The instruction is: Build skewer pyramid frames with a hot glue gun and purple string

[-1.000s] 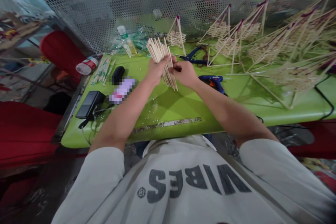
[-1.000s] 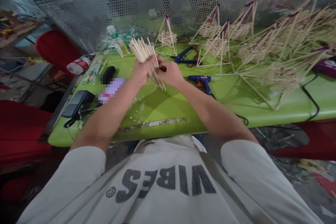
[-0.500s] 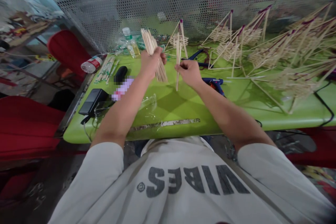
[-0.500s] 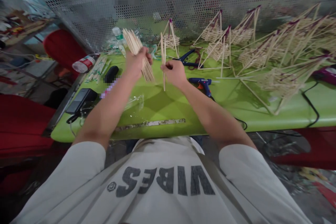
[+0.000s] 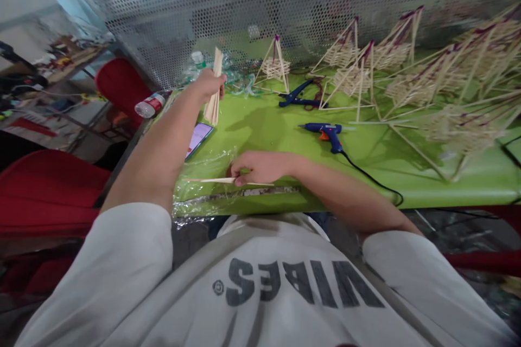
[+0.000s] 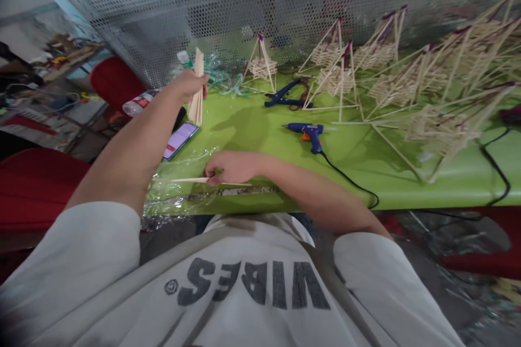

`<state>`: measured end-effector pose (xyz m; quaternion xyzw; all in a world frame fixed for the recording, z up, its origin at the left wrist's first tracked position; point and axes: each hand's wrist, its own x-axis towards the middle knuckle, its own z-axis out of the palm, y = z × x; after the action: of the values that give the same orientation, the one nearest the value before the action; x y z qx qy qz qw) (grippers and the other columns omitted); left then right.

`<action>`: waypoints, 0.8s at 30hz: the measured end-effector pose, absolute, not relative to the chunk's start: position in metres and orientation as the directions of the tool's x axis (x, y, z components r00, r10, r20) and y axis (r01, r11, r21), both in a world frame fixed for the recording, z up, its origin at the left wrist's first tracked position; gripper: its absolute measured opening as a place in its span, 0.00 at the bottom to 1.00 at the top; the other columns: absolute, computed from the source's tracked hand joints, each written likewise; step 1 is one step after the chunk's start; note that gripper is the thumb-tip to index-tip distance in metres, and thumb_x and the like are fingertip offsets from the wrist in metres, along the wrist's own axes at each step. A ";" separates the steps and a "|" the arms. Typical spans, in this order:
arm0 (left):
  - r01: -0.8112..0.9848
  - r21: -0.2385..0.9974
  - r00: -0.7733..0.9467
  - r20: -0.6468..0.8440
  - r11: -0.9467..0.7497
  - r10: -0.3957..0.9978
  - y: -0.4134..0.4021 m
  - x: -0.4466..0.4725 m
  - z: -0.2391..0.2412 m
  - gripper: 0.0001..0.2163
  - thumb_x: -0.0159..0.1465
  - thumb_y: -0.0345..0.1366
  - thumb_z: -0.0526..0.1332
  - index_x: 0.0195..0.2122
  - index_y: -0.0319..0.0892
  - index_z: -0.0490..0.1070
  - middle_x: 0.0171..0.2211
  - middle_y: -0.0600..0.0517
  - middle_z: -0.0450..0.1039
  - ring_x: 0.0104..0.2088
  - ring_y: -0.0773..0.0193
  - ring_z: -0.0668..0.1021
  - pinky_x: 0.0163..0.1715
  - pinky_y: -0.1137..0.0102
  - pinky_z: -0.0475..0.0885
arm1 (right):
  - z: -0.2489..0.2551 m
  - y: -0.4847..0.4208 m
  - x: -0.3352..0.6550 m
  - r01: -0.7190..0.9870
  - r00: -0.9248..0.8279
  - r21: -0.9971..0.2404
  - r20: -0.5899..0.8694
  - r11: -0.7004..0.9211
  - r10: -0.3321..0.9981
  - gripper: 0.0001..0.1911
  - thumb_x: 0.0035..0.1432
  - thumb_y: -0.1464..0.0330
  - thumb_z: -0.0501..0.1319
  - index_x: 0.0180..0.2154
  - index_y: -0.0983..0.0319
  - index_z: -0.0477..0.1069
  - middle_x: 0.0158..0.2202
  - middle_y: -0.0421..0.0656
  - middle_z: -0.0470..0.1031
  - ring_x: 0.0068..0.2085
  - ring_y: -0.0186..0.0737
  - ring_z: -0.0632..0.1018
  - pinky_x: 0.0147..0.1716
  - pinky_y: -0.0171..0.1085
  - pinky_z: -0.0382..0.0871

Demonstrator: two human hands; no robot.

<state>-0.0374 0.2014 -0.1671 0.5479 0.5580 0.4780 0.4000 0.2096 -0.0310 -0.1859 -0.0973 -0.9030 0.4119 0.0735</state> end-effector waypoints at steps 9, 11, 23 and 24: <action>0.717 0.695 0.067 0.006 -0.052 0.998 0.248 0.003 -0.168 0.23 0.39 0.23 0.80 0.20 0.49 0.64 0.23 0.53 0.65 0.66 0.31 0.79 0.78 0.43 0.62 | -0.190 -0.019 0.218 0.259 -0.936 -0.690 -0.008 0.676 0.351 0.11 0.75 0.69 0.67 0.51 0.68 0.87 0.51 0.54 0.88 0.44 0.41 0.79 0.48 0.39 0.70; 0.740 0.671 0.107 -0.046 -0.048 0.993 0.255 -0.002 -0.168 0.23 0.41 0.23 0.81 0.19 0.49 0.65 0.20 0.55 0.61 0.62 0.34 0.81 0.77 0.45 0.64 | -0.191 -0.020 0.216 0.276 -0.932 -0.687 -0.020 0.672 0.363 0.12 0.76 0.70 0.65 0.51 0.68 0.87 0.49 0.53 0.87 0.41 0.40 0.78 0.45 0.39 0.68; 0.646 0.763 0.138 -0.085 -0.025 0.987 0.246 -0.080 -0.176 0.18 0.74 0.50 0.73 0.51 0.39 0.79 0.52 0.48 0.82 0.56 0.58 0.83 0.61 0.57 0.82 | -0.192 -0.019 0.215 0.334 -0.920 -0.665 -0.076 0.668 0.384 0.11 0.78 0.69 0.63 0.41 0.64 0.82 0.38 0.46 0.82 0.33 0.37 0.68 0.37 0.40 0.58; 0.630 0.776 0.137 -0.073 -0.030 0.988 0.251 -0.085 -0.172 0.17 0.74 0.49 0.73 0.49 0.39 0.79 0.51 0.48 0.82 0.55 0.58 0.83 0.61 0.57 0.82 | -0.193 -0.018 0.215 0.334 -0.919 -0.666 -0.075 0.667 0.386 0.11 0.77 0.69 0.62 0.41 0.64 0.82 0.38 0.46 0.82 0.34 0.37 0.69 0.37 0.40 0.58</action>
<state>-0.0854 0.2507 -0.1717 0.6694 0.6041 0.2583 0.3469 0.2155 -0.0182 -0.1927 -0.1973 -0.9122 0.3572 0.0364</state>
